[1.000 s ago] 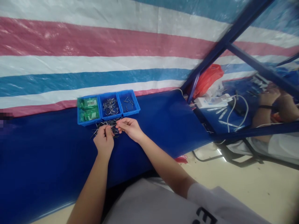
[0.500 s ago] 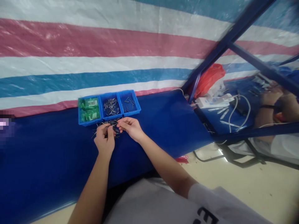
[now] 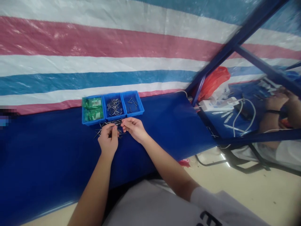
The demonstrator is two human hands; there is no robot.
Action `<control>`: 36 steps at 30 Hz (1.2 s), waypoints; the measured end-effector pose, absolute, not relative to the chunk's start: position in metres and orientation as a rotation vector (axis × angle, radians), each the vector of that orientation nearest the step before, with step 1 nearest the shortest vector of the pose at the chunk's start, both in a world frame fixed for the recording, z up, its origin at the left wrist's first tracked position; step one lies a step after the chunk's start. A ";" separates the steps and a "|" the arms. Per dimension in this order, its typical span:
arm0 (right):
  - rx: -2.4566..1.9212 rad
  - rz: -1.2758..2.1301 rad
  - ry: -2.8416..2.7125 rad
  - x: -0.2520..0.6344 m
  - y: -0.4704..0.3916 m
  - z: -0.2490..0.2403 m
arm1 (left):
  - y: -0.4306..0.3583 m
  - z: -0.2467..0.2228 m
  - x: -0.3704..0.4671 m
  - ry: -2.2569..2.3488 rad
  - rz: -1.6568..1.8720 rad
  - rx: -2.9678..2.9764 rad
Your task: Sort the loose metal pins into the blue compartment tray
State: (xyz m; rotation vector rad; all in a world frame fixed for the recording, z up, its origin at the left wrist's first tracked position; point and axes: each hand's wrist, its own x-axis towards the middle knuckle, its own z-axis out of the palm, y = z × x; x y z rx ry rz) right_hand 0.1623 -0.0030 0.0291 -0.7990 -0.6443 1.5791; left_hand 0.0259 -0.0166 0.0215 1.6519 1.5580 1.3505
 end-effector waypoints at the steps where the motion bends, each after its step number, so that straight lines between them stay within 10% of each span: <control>1: -0.798 1.581 -0.647 0.162 -0.003 0.029 | -0.016 0.021 0.026 1.565 1.349 1.660; 36: -0.880 1.562 -0.727 0.158 -0.006 0.022 | -0.018 0.013 0.015 1.696 1.219 1.829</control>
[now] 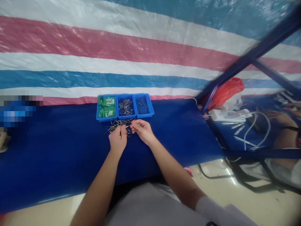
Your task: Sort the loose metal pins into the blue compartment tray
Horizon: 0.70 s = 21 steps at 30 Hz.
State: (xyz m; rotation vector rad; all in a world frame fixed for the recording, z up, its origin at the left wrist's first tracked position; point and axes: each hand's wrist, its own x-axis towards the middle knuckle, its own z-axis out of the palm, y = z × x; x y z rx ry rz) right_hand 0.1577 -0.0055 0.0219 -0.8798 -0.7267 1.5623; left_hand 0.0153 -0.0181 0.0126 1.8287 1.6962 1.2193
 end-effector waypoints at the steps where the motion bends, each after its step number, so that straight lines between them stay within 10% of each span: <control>1: -0.880 1.562 -0.726 0.158 -0.005 0.022 | -0.018 0.013 0.015 1.691 1.223 1.821; 21: -0.844 1.561 -0.718 0.158 -0.005 0.022 | -0.018 0.012 0.017 1.631 1.236 1.784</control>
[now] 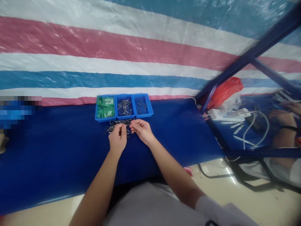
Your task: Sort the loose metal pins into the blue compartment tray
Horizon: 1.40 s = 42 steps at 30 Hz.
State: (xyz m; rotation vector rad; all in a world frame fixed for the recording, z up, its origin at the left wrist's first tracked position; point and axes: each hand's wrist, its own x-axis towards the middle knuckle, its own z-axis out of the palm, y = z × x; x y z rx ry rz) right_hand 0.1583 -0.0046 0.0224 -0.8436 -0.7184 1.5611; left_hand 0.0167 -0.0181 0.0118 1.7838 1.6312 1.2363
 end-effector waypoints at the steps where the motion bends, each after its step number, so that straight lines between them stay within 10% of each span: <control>1: -0.837 1.562 -0.718 0.158 -0.004 0.022 | -0.018 0.011 0.016 1.648 1.224 1.797; 42: -0.840 1.545 -0.676 0.157 -0.005 0.021 | -0.019 0.011 0.015 1.593 1.281 1.760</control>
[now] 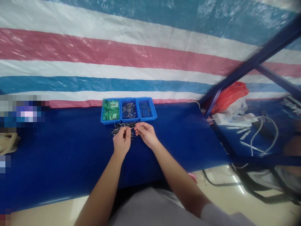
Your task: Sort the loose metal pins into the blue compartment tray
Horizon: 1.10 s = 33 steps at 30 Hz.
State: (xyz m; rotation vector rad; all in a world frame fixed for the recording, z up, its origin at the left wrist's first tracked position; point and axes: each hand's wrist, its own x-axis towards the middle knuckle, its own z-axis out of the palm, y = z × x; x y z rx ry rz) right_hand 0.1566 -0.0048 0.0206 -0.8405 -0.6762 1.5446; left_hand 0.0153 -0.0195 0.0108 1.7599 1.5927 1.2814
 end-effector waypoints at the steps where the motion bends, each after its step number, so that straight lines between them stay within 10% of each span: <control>1: -0.834 1.545 -0.678 0.157 -0.005 0.020 | -0.020 0.012 0.016 1.572 1.293 1.751; 33: -0.842 1.561 -0.662 0.157 -0.008 0.026 | -0.020 0.012 0.018 1.558 1.282 1.684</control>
